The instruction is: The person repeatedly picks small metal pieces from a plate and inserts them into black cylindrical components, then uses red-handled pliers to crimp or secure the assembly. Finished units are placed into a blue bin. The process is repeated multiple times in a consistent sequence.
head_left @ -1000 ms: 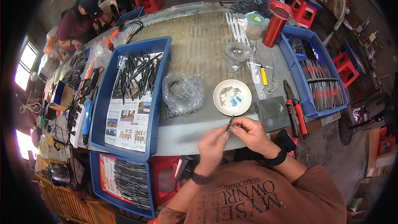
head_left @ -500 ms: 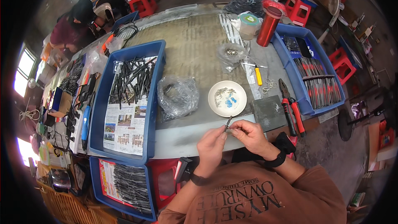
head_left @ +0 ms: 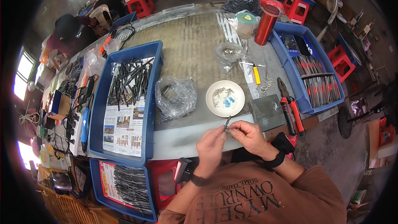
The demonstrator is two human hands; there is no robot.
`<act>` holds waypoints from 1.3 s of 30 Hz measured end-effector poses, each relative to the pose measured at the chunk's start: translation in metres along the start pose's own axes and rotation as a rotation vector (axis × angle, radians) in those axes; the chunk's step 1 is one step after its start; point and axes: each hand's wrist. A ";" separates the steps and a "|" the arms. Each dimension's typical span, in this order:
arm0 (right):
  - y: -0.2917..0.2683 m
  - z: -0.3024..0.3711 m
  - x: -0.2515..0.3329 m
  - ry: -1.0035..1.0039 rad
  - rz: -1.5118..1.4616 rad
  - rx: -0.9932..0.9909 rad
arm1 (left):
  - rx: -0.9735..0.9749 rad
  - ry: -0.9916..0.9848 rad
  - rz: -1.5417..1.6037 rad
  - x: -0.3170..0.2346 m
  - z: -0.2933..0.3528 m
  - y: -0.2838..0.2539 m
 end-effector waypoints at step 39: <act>-0.008 0.006 -0.003 0.000 -0.022 -0.102 | 0.087 -0.188 0.174 0.001 -0.001 0.013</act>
Point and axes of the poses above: each hand's wrist, its own z-axis away from the middle knuckle, its own y-axis out of the palm, x = y × z, and after that the axes turned 7 degrees about -y, right-handed
